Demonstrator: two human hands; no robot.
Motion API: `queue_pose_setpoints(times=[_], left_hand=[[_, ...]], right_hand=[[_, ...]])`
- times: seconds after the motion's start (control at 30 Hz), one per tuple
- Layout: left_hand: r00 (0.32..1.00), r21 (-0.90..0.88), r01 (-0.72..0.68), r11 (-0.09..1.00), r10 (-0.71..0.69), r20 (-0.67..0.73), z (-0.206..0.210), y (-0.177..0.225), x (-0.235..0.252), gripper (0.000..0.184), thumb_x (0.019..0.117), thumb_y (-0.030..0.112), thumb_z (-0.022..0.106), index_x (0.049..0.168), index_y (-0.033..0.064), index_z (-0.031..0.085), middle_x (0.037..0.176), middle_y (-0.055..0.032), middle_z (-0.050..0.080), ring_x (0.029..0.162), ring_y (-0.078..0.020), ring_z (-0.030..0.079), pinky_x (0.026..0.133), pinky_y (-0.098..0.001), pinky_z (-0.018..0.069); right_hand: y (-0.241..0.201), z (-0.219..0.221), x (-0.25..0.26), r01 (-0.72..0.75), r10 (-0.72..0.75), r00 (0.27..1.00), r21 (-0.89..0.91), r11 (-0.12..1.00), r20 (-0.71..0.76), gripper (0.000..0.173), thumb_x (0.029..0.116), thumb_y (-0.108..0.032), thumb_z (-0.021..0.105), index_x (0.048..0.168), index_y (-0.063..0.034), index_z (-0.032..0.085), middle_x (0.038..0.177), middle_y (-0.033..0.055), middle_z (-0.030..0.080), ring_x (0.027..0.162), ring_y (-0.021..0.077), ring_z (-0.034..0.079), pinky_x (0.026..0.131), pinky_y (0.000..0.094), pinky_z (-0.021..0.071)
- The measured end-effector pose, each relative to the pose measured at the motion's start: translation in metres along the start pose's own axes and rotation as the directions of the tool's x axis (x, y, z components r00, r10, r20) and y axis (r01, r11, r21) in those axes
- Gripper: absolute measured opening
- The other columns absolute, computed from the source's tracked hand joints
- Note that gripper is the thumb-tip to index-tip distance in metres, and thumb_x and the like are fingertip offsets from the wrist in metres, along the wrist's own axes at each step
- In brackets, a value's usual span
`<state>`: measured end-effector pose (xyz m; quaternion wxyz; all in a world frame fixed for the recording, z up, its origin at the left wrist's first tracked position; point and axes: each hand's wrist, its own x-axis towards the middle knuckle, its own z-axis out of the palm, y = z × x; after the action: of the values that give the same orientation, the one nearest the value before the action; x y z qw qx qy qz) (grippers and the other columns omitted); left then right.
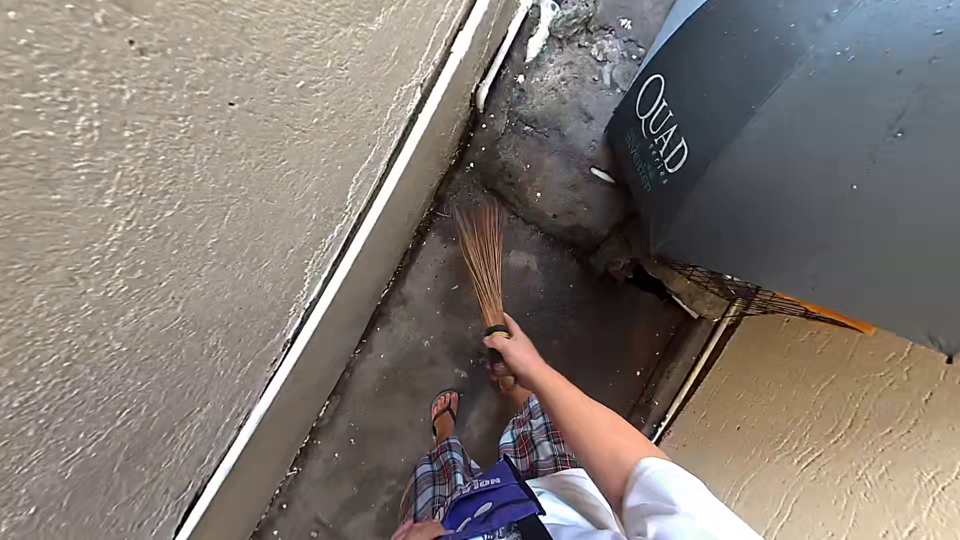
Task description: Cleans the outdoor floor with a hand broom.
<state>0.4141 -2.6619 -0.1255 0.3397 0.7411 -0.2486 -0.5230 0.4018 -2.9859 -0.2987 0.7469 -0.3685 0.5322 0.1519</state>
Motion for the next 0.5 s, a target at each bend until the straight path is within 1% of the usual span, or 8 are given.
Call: queue_pose_setpoints(times=[0.07,0.13,0.2,0.27,0.33,0.4,0.47,0.5], left_hand=[[0.999,-0.019,0.044,0.999,-0.044,-0.013,-0.002,0.007,-0.003,0.023,0.0975,0.0,0.056,0.113,-0.0113,0.069,0.114,-0.0266,0.071,0.113,-0.0399,0.067,0.112,-0.0588,0.0402],[0.997,-0.064,0.003,0.998,-0.008,-0.074,0.005,-0.003,-0.009,0.022,0.0976,0.002,0.057,0.112,-0.0101,0.069,0.112,-0.0247,0.072,0.112,-0.0367,0.068,0.11,-0.0565,0.0423],[0.992,-0.112,-0.036,0.993,0.022,-0.123,0.016,-0.015,-0.014,0.022,0.0966,0.001,0.058,0.111,-0.01,0.07,0.11,-0.024,0.073,0.11,-0.0355,0.069,0.109,-0.0552,0.0443],[0.989,-0.133,-0.019,0.991,0.0,-0.147,0.022,-0.022,-0.023,0.022,0.0971,0.002,0.057,0.112,-0.0078,0.071,0.111,-0.0222,0.073,0.111,-0.0334,0.069,0.11,-0.0542,0.0444],[0.987,-0.138,0.002,0.99,-0.023,-0.157,0.028,-0.033,-0.033,0.022,0.098,0.003,0.058,0.113,-0.0055,0.071,0.111,-0.0201,0.074,0.112,-0.0314,0.069,0.111,-0.0536,0.0441],[0.987,-0.144,0.03,0.989,-0.052,-0.155,0.029,-0.041,-0.041,0.021,0.0969,0.0,0.057,0.112,-0.0078,0.07,0.111,-0.0221,0.073,0.112,-0.0341,0.069,0.109,-0.0551,0.0447],[0.985,-0.138,0.059,0.989,-0.08,-0.153,0.03,-0.05,-0.051,0.022,0.0949,-0.002,0.058,0.111,-0.0101,0.07,0.11,-0.0244,0.073,0.11,-0.0372,0.069,0.108,-0.0564,0.0449],[0.983,-0.136,0.059,0.989,-0.081,-0.166,0.03,-0.055,-0.056,0.022,0.0948,-0.002,0.059,0.111,-0.01,0.07,0.11,-0.0241,0.073,0.109,-0.037,0.07,0.108,-0.0566,0.0454]], right_hand=[[-0.015,-0.024,-0.04,0.05,-0.05,0.999,0.01,0.999,0.001,0.08,0.0959,-0.017,0.066,0.164,-0.0183,0.023,0.108,0.019,0.065,0.067,0.0256,0.066,0.057,0.042,0.0595],[-0.031,-0.046,-0.06,0.147,-0.148,0.988,-0.02,0.989,-0.04,0.076,0.0956,-0.014,0.065,0.161,-0.0116,0.027,0.102,0.0182,0.066,0.066,0.0247,0.067,0.057,0.041,0.0604],[-0.051,-0.057,-0.049,0.238,-0.254,0.959,-0.126,0.963,-0.126,0.072,0.0962,-0.014,0.065,0.16,-0.0104,0.03,0.103,0.0187,0.067,0.071,0.0262,0.068,0.062,0.0435,0.061],[-0.075,-0.06,-0.008,0.274,-0.332,0.917,-0.258,0.926,-0.219,0.075,0.096,-0.018,0.066,0.161,-0.0154,0.029,0.118,0.021,0.064,0.081,0.0301,0.068,0.069,0.0495,0.0601],[-0.094,-0.057,0.051,0.216,-0.354,0.886,-0.41,0.886,-0.299,0.082,0.0913,-0.022,0.068,0.162,-0.0212,0.026,0.124,0.023,0.064,0.085,0.0349,0.07,0.069,0.0559,0.0605],[-0.09,-0.044,0.098,0.052,-0.276,0.909,-0.571,0.82,-0.313,0.087,0.0891,-0.024,0.068,0.164,-0.0257,0.023,0.125,0.0236,0.064,0.092,0.0386,0.07,0.073,0.0601,0.0592],[-0.058,-0.019,0.122,-0.077,-0.161,0.95,-0.702,0.708,-0.267,0.086,0.09,-0.024,0.068,0.163,-0.028,0.023,0.124,0.0257,0.064,0.099,0.0432,0.069,0.077,0.065,0.0573],[-0.036,-0.005,0.124,-0.106,-0.11,0.966,-0.743,0.661,-0.235,0.087,0.0907,-0.024,0.068,0.164,-0.0289,0.022,0.123,0.0265,0.065,0.099,0.0442,0.069,0.078,0.066,0.0566]])
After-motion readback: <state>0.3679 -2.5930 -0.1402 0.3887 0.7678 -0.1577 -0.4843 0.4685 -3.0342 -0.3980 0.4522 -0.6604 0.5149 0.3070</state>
